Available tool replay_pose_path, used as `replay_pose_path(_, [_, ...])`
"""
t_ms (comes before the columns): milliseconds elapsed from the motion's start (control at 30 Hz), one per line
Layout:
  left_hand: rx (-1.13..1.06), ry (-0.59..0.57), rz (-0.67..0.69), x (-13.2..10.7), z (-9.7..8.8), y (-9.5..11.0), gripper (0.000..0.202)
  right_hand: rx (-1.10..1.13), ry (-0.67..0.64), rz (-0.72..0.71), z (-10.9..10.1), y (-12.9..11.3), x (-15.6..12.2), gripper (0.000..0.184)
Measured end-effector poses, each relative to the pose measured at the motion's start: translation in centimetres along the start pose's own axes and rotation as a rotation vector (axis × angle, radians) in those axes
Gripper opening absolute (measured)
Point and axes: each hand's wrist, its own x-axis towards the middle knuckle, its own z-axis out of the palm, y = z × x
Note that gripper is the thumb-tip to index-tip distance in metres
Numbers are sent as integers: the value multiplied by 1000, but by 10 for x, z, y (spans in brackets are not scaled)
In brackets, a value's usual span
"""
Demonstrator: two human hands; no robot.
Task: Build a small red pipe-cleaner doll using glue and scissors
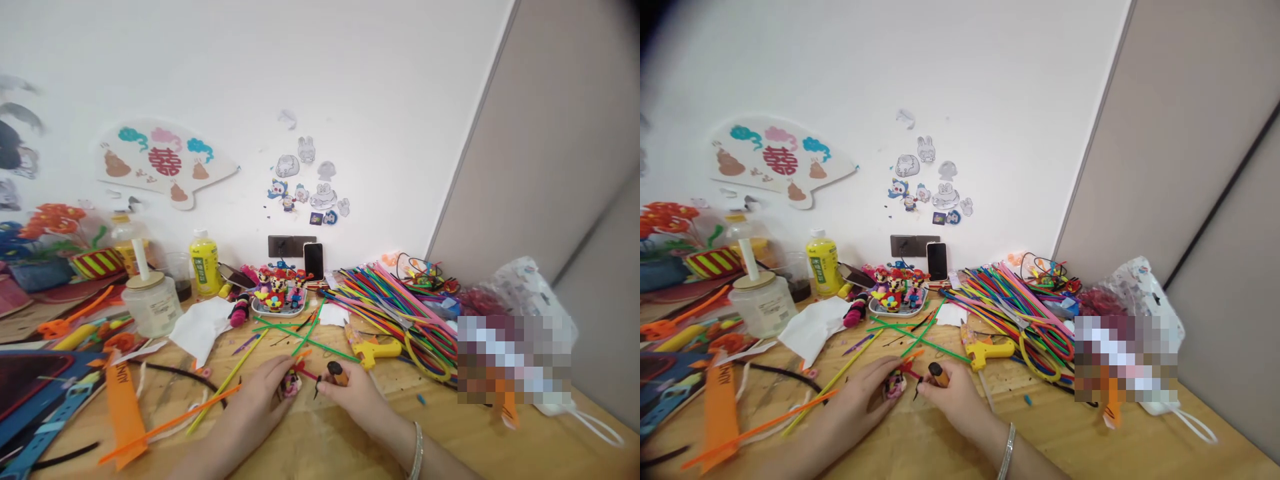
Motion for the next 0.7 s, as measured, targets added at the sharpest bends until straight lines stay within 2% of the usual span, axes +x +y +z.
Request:
replay_pose_path(133, [9,9,84,-3,-1,19,35,56,-97,-21,5,0,-3,12])
replay_pose_path(267, [14,-40,107,-7,-2,26,41,43,-157,-15,7,-3,-6,8])
replay_pose_path(467, [-51,-42,44,-8,0,25,38,-161,-136,-138,5,-10,-8,13])
replay_pose_path(567, [-120,-21,6,-8,1,27,34,-180,-110,-116,5,-13,-8,13])
replay_pose_path(700, [-225,-21,-24,-7,3,30,37,-146,-118,-42,6,-14,-9,8])
